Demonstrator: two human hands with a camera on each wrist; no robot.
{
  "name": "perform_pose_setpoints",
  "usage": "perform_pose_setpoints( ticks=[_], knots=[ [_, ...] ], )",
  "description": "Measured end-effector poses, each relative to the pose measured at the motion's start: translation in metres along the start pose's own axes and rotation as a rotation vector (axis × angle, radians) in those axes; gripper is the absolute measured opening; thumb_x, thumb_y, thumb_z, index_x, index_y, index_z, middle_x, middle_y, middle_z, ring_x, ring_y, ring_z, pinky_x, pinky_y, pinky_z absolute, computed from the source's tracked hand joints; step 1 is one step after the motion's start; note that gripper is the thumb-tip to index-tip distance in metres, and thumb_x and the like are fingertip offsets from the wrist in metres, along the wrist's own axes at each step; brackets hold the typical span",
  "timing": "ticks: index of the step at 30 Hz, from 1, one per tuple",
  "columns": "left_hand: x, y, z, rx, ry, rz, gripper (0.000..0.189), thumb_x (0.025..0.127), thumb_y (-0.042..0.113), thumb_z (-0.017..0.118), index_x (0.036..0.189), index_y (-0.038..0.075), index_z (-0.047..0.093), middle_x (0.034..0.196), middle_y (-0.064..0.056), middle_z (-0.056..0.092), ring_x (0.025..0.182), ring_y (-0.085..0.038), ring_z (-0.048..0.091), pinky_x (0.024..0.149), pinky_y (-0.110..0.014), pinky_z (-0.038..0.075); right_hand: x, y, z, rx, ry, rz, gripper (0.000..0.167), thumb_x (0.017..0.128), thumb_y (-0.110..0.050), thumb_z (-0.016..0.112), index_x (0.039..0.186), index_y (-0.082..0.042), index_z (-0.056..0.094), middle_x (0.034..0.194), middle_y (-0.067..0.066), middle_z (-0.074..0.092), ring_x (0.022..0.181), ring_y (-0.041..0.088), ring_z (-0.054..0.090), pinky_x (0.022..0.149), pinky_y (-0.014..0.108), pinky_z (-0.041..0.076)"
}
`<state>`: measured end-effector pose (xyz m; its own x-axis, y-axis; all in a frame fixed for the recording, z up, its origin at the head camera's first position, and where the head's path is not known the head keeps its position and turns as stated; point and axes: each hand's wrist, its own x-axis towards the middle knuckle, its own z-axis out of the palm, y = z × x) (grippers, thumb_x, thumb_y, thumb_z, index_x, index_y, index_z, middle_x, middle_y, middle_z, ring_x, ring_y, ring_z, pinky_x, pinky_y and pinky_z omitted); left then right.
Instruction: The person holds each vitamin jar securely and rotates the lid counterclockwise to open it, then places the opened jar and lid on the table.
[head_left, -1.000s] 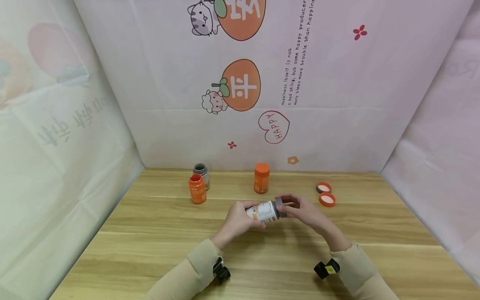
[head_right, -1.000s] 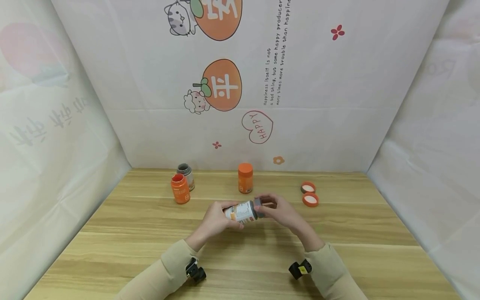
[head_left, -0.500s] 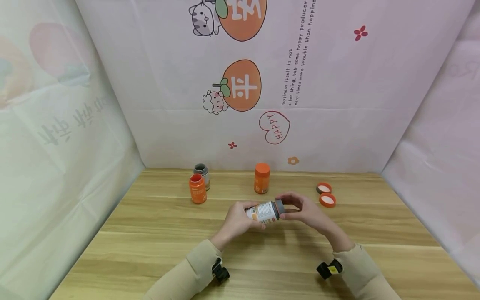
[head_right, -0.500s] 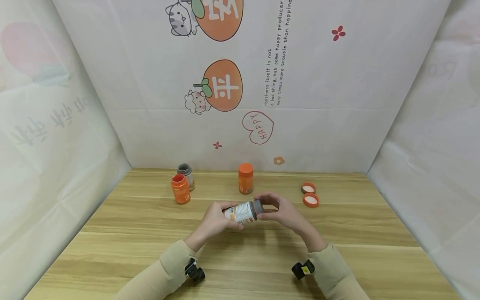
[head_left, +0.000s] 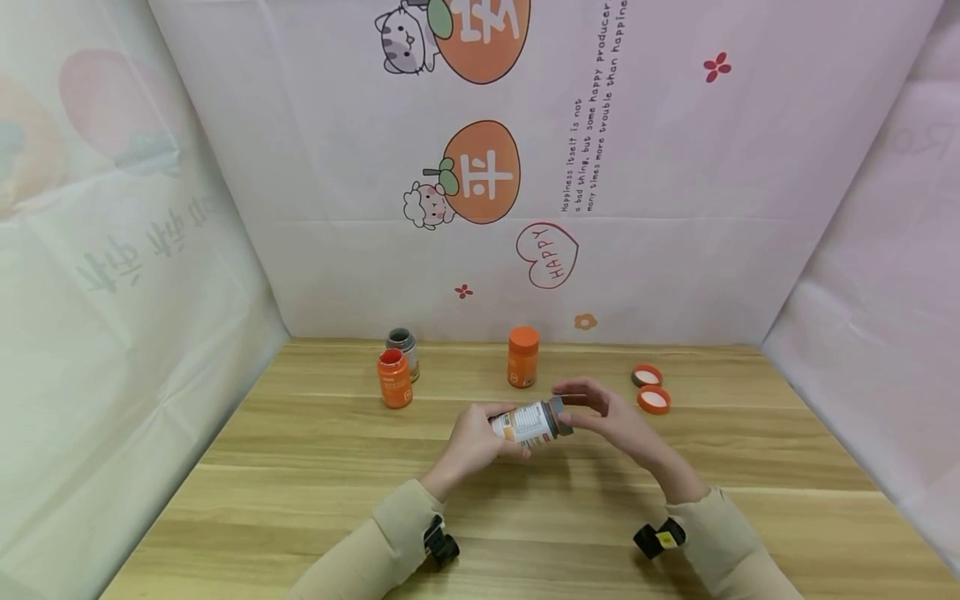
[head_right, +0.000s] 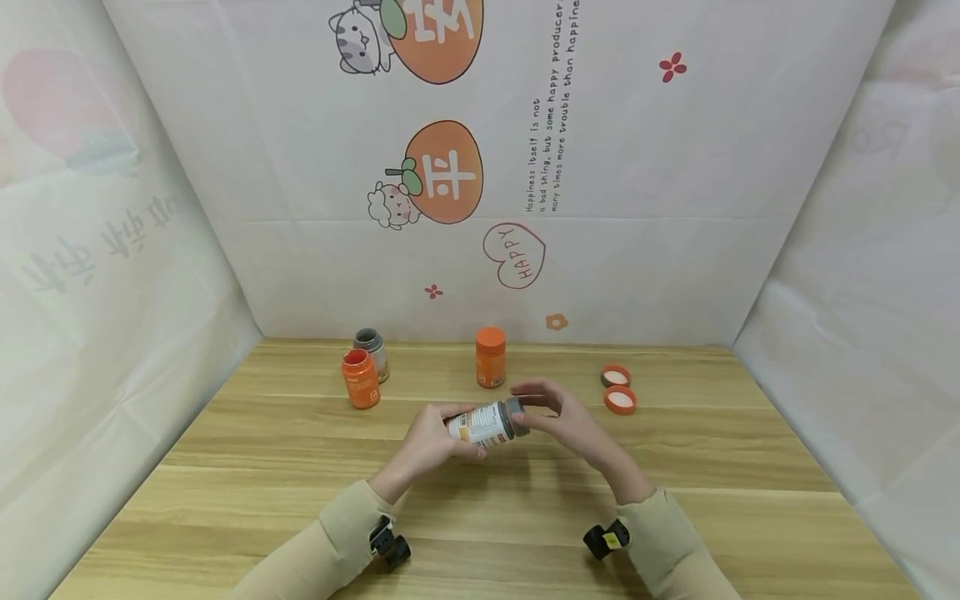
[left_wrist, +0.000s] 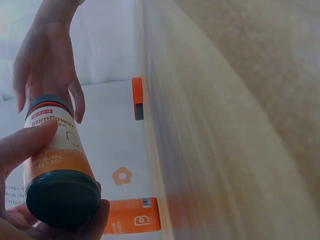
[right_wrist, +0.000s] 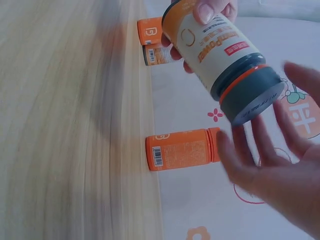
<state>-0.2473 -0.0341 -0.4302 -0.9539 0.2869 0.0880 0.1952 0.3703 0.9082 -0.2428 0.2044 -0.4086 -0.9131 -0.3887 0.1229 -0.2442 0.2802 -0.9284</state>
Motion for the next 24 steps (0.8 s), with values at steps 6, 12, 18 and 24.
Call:
perform_pose_setpoints(
  ticks=[6,12,18,24],
  knots=[
    [0.001,-0.002,0.002,0.01,0.005,0.027,0.067,0.055,0.01,0.089,0.118,0.007,0.066,0.107,-0.008,0.069,0.081,-0.015,0.058,0.069,-0.026,0.048,0.005,0.0,0.002,0.028,0.052,0.099,0.05,0.092,-0.037,0.06,0.132,-0.01,0.048,0.135,0.016,0.05,0.12,0.03,0.052,0.093,0.041,0.049],
    [0.001,-0.002,0.004,0.053,0.021,0.042,0.067,0.054,0.01,0.089,0.117,0.006,0.066,0.106,-0.008,0.069,0.081,-0.015,0.058,0.068,-0.026,0.048,0.008,-0.002,0.006,-0.007,0.072,0.241,0.062,0.091,-0.047,0.056,0.135,-0.005,0.045,0.134,0.02,0.048,0.116,0.031,0.055,0.092,0.045,0.049],
    [0.002,-0.002,0.005,0.102,0.039,0.05,0.067,0.055,0.009,0.088,0.119,0.006,0.066,0.106,-0.008,0.069,0.081,-0.014,0.058,0.068,-0.025,0.048,0.011,-0.007,0.01,-0.046,0.058,0.353,0.068,0.093,-0.054,0.049,0.135,-0.001,0.043,0.126,0.022,0.051,0.109,0.031,0.058,0.089,0.047,0.05],
    [0.003,-0.002,0.006,0.122,0.051,0.05,0.068,0.055,0.009,0.088,0.119,0.007,0.065,0.104,-0.008,0.068,0.079,-0.013,0.057,0.065,-0.023,0.048,0.012,-0.008,0.012,-0.084,0.034,0.404,0.071,0.092,-0.057,0.047,0.131,0.001,0.047,0.108,0.017,0.059,0.092,0.021,0.061,0.084,0.044,0.053]
  ],
)
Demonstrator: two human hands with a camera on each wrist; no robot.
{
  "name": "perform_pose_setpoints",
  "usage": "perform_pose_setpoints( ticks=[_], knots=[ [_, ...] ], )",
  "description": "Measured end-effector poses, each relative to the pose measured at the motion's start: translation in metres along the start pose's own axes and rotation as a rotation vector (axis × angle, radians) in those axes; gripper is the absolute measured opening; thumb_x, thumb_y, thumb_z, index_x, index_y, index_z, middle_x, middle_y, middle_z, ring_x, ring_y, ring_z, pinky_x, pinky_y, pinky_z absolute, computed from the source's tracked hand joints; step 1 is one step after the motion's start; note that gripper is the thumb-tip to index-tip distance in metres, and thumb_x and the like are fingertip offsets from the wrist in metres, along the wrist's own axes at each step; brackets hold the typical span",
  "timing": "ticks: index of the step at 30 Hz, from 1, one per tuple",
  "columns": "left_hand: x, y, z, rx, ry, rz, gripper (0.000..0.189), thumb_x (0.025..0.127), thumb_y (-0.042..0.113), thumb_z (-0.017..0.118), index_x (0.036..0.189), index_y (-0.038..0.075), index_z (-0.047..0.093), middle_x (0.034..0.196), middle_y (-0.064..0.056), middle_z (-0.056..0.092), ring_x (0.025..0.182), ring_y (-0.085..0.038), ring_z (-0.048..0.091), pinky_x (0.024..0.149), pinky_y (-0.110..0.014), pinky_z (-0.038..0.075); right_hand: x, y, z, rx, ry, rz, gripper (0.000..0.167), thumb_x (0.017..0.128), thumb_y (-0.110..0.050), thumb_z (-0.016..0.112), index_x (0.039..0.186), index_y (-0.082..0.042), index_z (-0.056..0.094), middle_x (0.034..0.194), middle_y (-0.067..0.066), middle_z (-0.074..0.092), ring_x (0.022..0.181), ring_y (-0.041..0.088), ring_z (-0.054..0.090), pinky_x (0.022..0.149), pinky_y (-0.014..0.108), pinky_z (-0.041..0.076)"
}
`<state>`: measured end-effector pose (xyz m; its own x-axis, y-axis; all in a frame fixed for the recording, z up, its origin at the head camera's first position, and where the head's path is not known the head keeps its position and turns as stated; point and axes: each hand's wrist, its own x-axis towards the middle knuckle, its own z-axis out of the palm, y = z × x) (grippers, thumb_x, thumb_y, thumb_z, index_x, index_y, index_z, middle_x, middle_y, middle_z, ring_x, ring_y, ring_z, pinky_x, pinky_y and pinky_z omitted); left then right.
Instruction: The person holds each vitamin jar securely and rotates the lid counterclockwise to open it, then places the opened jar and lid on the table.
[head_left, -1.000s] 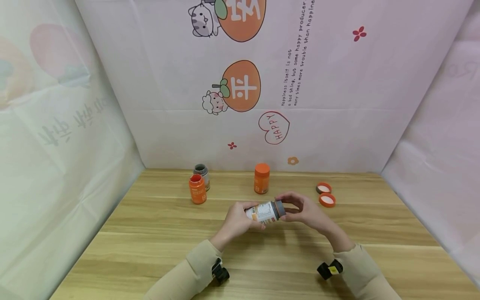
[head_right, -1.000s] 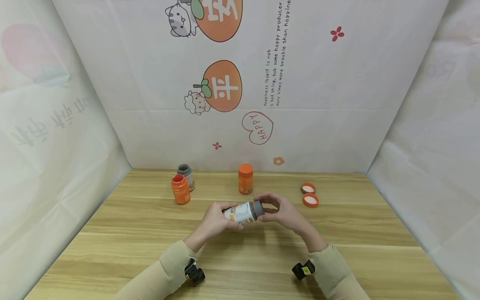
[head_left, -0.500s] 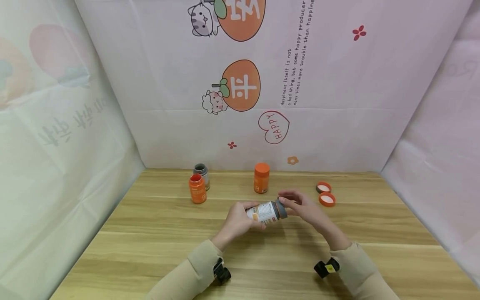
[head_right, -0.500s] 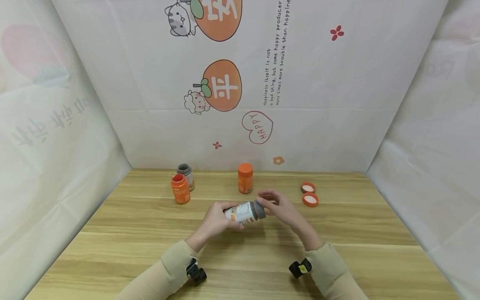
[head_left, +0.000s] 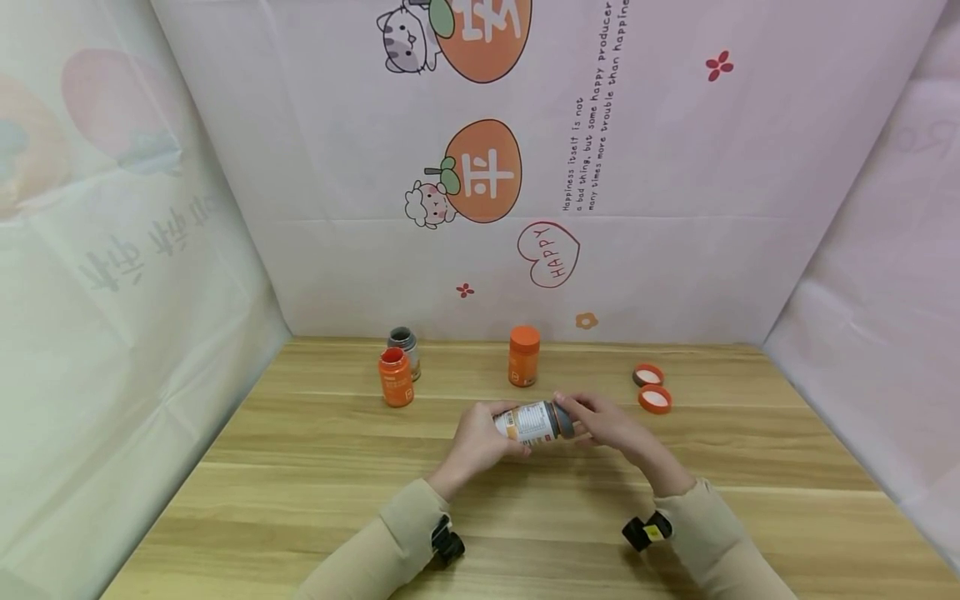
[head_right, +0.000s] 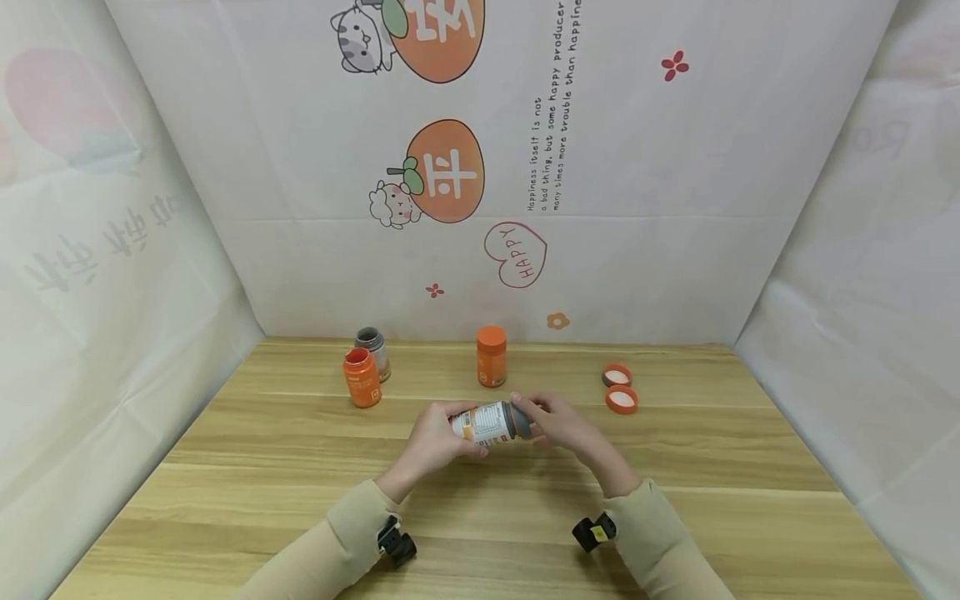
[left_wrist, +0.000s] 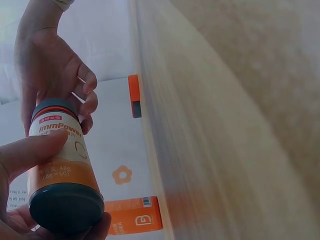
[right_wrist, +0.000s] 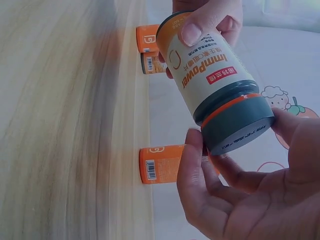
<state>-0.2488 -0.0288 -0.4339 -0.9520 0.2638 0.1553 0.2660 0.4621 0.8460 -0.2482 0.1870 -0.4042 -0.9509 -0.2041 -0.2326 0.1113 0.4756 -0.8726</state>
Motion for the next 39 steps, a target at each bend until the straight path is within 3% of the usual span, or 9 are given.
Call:
perform_pose_setpoints(
  ticks=[9,19,26,33,39],
  knots=[
    [-0.001,0.001,-0.003,-0.033,-0.01,-0.02,0.069,0.054,0.011,0.088,0.119,0.008,0.066,0.106,-0.008,0.068,0.081,-0.014,0.057,0.067,-0.025,0.048,-0.001,0.0,0.0,0.04,-0.015,-0.019,0.072,0.09,-0.055,0.052,0.136,-0.002,0.043,0.117,0.017,0.056,0.094,0.022,0.06,0.086,0.043,0.052],
    [0.0,0.001,-0.005,-0.074,-0.026,-0.068,0.068,0.055,0.013,0.089,0.119,0.012,0.066,0.104,-0.006,0.067,0.081,-0.016,0.057,0.066,-0.027,0.048,-0.004,0.003,-0.003,0.035,-0.038,-0.151,0.06,0.091,-0.046,0.057,0.135,-0.006,0.046,0.132,0.018,0.05,0.109,0.025,0.056,0.089,0.043,0.051],
    [-0.002,0.002,-0.008,-0.081,-0.03,-0.072,0.067,0.055,0.012,0.089,0.118,0.013,0.067,0.107,-0.006,0.067,0.082,-0.016,0.057,0.068,-0.028,0.048,-0.004,0.007,-0.005,0.037,-0.048,-0.206,0.055,0.089,-0.039,0.063,0.133,-0.01,0.049,0.133,0.014,0.051,0.111,0.025,0.054,0.093,0.048,0.048],
    [-0.002,0.001,-0.009,-0.086,-0.035,-0.077,0.068,0.054,0.011,0.089,0.118,0.014,0.067,0.111,-0.006,0.067,0.084,-0.017,0.058,0.069,-0.029,0.048,-0.006,0.007,-0.01,0.021,-0.098,-0.305,0.051,0.087,-0.027,0.068,0.132,-0.011,0.051,0.132,0.013,0.053,0.124,0.035,0.047,0.094,0.04,0.047],
    [-0.002,0.001,-0.01,-0.102,-0.041,-0.07,0.066,0.055,0.01,0.089,0.117,0.014,0.067,0.112,-0.006,0.067,0.084,-0.017,0.058,0.069,-0.029,0.048,-0.006,0.006,-0.013,0.025,-0.107,-0.384,0.051,0.082,-0.018,0.074,0.128,-0.012,0.055,0.131,0.012,0.056,0.124,0.034,0.047,0.091,0.033,0.048]
  ],
)
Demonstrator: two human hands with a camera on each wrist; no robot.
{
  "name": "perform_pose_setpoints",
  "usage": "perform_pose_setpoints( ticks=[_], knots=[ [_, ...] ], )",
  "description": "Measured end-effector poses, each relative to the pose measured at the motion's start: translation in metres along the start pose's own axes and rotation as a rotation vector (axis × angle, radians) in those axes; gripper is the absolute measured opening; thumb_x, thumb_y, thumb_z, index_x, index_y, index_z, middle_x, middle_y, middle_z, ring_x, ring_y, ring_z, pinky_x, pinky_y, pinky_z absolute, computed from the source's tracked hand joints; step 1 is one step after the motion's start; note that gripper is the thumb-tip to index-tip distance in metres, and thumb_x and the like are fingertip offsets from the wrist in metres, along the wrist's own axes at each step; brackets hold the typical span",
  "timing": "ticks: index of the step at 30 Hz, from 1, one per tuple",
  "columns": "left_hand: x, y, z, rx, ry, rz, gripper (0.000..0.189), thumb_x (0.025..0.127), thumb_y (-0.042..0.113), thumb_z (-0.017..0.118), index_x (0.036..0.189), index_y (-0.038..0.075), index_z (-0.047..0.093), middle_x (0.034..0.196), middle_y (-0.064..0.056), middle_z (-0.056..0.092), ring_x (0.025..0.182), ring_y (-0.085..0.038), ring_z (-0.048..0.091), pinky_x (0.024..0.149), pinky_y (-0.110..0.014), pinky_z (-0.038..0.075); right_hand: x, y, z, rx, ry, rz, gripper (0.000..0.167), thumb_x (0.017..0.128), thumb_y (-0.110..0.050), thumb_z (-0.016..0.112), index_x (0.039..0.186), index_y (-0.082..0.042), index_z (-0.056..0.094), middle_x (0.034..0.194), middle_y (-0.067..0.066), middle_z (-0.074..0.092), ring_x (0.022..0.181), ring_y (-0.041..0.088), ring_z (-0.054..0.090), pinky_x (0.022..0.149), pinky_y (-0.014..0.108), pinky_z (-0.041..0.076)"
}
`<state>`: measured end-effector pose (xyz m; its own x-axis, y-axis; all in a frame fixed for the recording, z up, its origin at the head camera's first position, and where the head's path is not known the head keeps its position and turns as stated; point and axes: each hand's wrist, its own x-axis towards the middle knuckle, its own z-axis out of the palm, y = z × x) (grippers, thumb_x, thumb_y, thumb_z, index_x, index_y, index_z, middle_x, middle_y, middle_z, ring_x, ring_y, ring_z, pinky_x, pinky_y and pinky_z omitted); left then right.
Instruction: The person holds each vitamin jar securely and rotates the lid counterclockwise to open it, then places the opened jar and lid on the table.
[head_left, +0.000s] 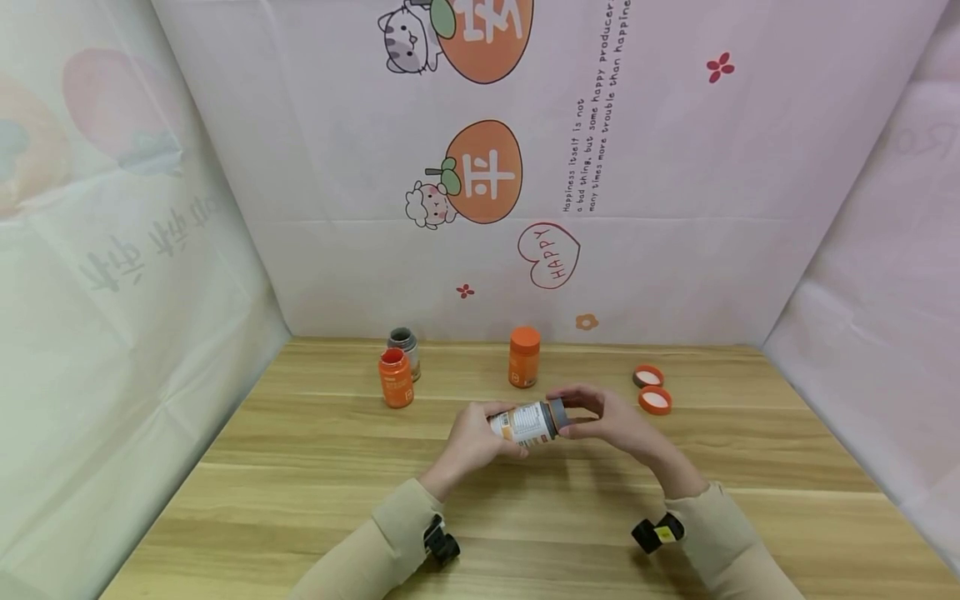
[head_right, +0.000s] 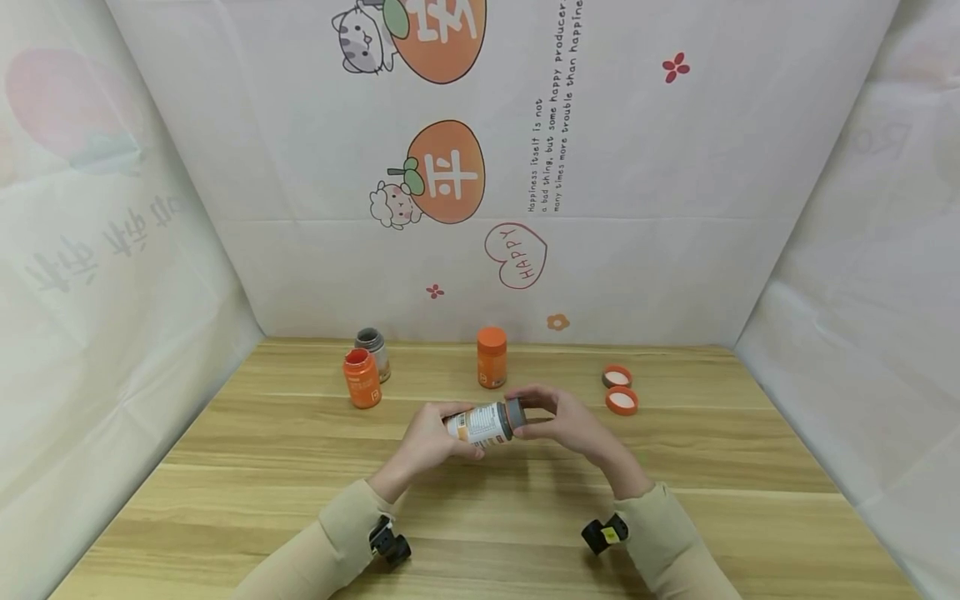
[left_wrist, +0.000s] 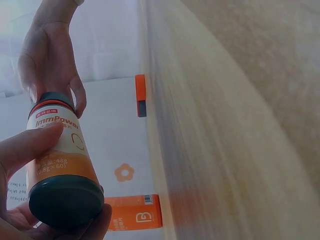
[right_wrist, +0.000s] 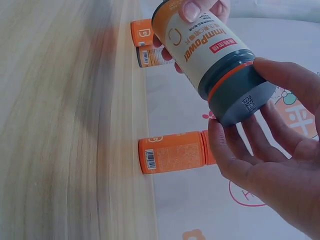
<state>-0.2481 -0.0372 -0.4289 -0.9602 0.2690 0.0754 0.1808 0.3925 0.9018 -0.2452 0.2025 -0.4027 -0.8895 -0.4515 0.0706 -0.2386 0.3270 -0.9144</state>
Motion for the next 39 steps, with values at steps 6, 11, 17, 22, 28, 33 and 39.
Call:
perform_pose_setpoints(
  ticks=[6,11,17,22,28,33,39],
  knots=[
    [0.001,0.0,0.0,0.005,0.002,0.002,0.066,0.055,0.011,0.089,0.117,0.014,0.067,0.109,-0.005,0.067,0.083,-0.017,0.057,0.068,-0.029,0.048,0.0,0.003,-0.002,0.064,-0.023,-0.042,0.052,0.081,-0.012,0.074,0.129,-0.008,0.054,0.136,0.015,0.052,0.126,0.034,0.047,0.095,0.035,0.048],
    [0.002,0.001,0.0,0.0,0.005,-0.001,0.066,0.055,0.01,0.089,0.117,0.014,0.067,0.109,-0.005,0.067,0.083,-0.017,0.057,0.069,-0.029,0.048,0.001,0.007,-0.004,0.091,-0.032,-0.081,0.048,0.08,-0.007,0.073,0.125,-0.01,0.056,0.134,0.009,0.054,0.128,0.03,0.046,0.1,0.035,0.045],
    [0.004,0.0,0.0,-0.01,0.006,0.0,0.066,0.055,0.01,0.089,0.117,0.014,0.067,0.11,-0.005,0.067,0.084,-0.017,0.057,0.07,-0.029,0.047,0.002,0.006,-0.004,0.093,-0.015,-0.076,0.039,0.082,-0.012,0.072,0.119,-0.009,0.06,0.136,0.009,0.053,0.13,0.028,0.045,0.098,0.037,0.046],
    [0.006,0.001,0.0,0.003,0.012,0.008,0.065,0.055,0.012,0.089,0.117,0.013,0.067,0.107,-0.005,0.067,0.082,-0.017,0.057,0.068,-0.029,0.048,0.006,0.001,-0.004,0.008,0.057,-0.013,0.039,0.09,-0.032,0.064,0.124,-0.012,0.059,0.129,0.006,0.059,0.118,0.026,0.053,0.094,0.039,0.047],
    [0.008,0.001,0.003,0.024,0.01,0.023,0.065,0.056,0.012,0.089,0.117,0.012,0.067,0.109,-0.006,0.067,0.082,-0.015,0.058,0.068,-0.028,0.049,0.015,-0.002,-0.004,-0.068,0.079,0.118,0.05,0.094,-0.043,0.054,0.129,-0.006,0.054,0.124,0.014,0.059,0.109,0.026,0.059,0.089,0.043,0.051],
    [0.009,0.002,0.004,0.038,0.014,0.03,0.064,0.057,0.011,0.088,0.118,0.012,0.067,0.112,-0.006,0.067,0.083,-0.016,0.058,0.069,-0.028,0.049,0.021,-0.007,-0.005,-0.138,0.063,0.27,0.059,0.092,-0.052,0.051,0.129,-0.006,0.054,0.113,0.013,0.061,0.098,0.022,0.062,0.082,0.042,0.054],
    [0.01,0.003,0.005,0.049,0.017,0.026,0.066,0.057,0.01,0.088,0.118,0.011,0.066,0.11,-0.007,0.067,0.082,-0.015,0.058,0.067,-0.027,0.049,0.024,-0.013,-0.007,-0.174,-0.002,0.337,0.06,0.093,-0.055,0.047,0.12,-0.003,0.057,0.101,0.013,0.062,0.086,0.02,0.063,0.074,0.04,0.056]
  ],
)
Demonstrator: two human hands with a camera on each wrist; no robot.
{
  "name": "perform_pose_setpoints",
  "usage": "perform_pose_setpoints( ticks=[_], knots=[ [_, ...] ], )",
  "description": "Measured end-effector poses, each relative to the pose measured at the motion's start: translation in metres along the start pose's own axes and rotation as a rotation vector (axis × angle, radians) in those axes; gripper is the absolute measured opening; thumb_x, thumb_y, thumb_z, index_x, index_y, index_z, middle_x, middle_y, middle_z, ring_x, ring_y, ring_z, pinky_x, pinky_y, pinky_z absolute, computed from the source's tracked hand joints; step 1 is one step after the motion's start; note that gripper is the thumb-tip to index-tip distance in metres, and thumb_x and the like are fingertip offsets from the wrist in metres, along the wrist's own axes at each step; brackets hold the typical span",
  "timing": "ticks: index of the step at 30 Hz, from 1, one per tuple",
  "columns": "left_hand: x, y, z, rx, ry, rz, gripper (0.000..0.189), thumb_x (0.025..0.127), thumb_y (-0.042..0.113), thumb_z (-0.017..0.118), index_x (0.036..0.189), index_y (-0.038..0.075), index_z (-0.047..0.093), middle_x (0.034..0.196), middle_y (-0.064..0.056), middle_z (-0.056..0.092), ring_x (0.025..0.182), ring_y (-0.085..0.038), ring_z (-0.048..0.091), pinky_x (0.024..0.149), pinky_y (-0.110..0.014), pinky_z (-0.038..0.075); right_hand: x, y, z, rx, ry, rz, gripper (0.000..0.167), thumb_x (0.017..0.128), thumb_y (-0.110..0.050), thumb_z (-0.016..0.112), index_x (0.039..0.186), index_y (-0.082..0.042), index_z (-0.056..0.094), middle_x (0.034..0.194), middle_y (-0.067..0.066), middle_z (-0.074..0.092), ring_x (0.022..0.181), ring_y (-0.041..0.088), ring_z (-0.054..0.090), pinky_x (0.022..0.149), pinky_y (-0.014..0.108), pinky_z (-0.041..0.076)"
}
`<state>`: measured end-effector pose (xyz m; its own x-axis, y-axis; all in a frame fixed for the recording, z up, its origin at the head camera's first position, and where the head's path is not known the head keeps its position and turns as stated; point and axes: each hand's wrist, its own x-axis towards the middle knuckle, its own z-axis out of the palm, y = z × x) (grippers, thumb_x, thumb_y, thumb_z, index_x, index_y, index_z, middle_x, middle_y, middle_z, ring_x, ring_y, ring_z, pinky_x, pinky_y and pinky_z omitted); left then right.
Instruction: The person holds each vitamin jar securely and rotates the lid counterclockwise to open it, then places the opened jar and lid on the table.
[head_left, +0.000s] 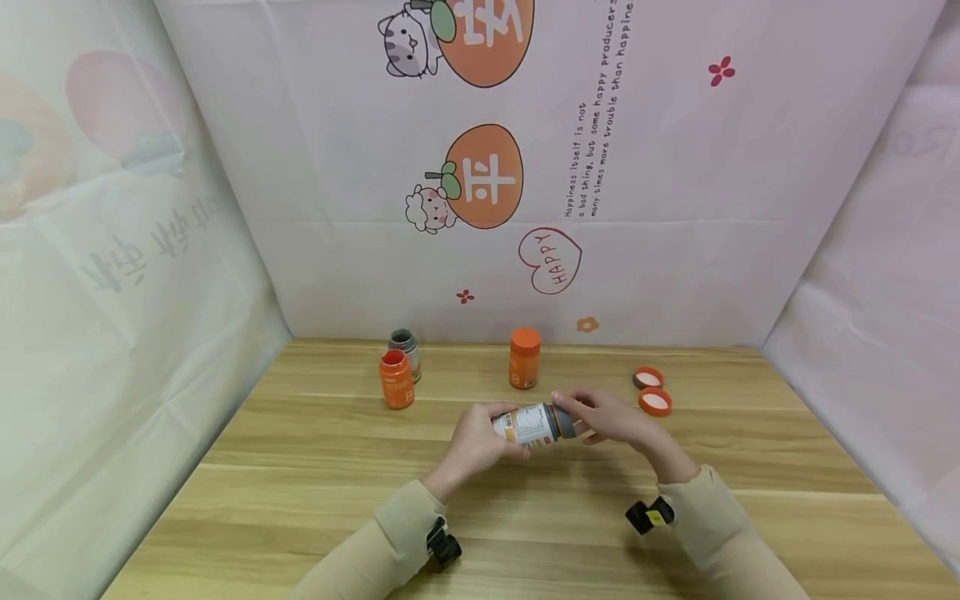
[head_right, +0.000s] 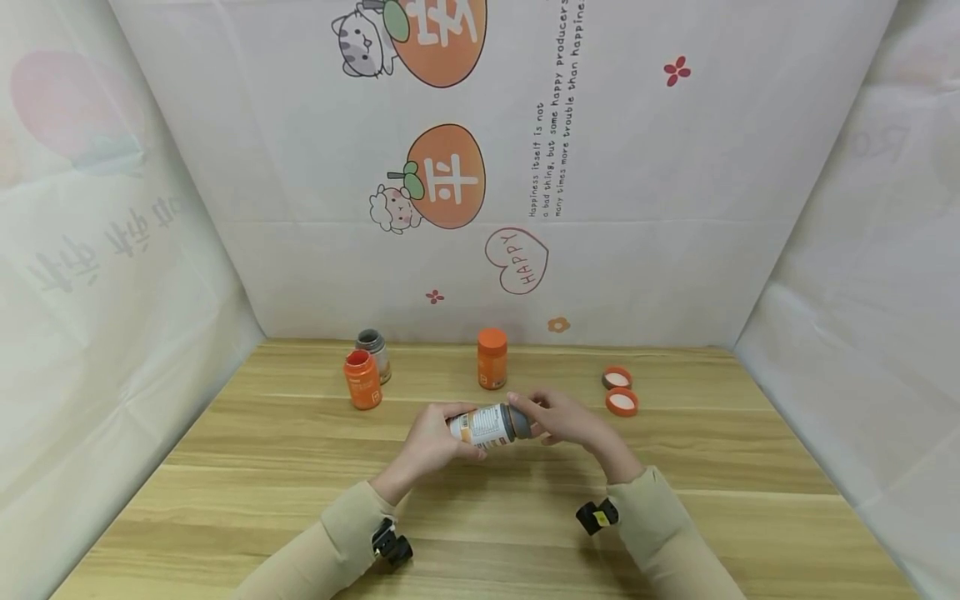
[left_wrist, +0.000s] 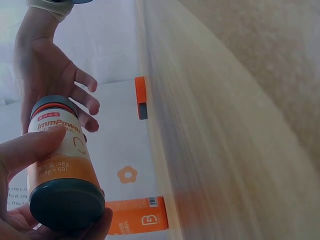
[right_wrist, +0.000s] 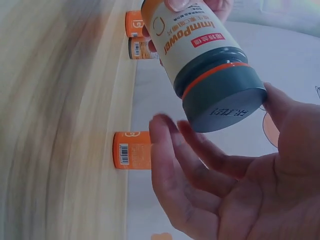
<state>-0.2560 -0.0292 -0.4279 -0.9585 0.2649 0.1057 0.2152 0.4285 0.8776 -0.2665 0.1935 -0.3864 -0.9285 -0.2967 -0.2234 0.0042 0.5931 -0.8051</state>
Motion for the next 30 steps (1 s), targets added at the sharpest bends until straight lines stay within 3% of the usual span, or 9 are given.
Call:
perform_pose_setpoints(
  ticks=[6,17,30],
  knots=[
    [-0.0008,-0.0004,0.0002,0.009,0.007,0.0,0.067,0.056,0.01,0.088,0.119,0.009,0.065,0.107,-0.008,0.067,0.079,-0.015,0.058,0.064,-0.026,0.049,-0.0028,-0.0016,-0.0014,0.006,-0.037,0.001,0.059,0.094,-0.053,0.047,0.12,-0.002,0.057,0.099,0.013,0.063,0.086,0.021,0.064,0.074,0.041,0.056],
    [-0.0008,-0.0033,0.0001,0.007,0.011,0.02,0.065,0.056,0.011,0.088,0.118,0.01,0.067,0.107,-0.007,0.068,0.08,-0.015,0.057,0.066,-0.027,0.048,-0.0044,-0.0004,-0.0026,0.035,-0.04,-0.066,0.057,0.092,-0.043,0.058,0.129,0.0,0.051,0.112,0.017,0.06,0.088,0.02,0.062,0.077,0.041,0.055],
    [-0.0008,-0.0048,-0.0013,-0.01,0.009,0.009,0.066,0.055,0.011,0.089,0.117,0.01,0.067,0.106,-0.007,0.068,0.081,-0.016,0.057,0.067,-0.028,0.048,-0.0054,0.0043,-0.0047,0.021,-0.06,-0.26,0.054,0.086,-0.026,0.069,0.129,0.001,0.051,0.124,0.022,0.054,0.105,0.032,0.057,0.08,0.038,0.054]
  ],
)
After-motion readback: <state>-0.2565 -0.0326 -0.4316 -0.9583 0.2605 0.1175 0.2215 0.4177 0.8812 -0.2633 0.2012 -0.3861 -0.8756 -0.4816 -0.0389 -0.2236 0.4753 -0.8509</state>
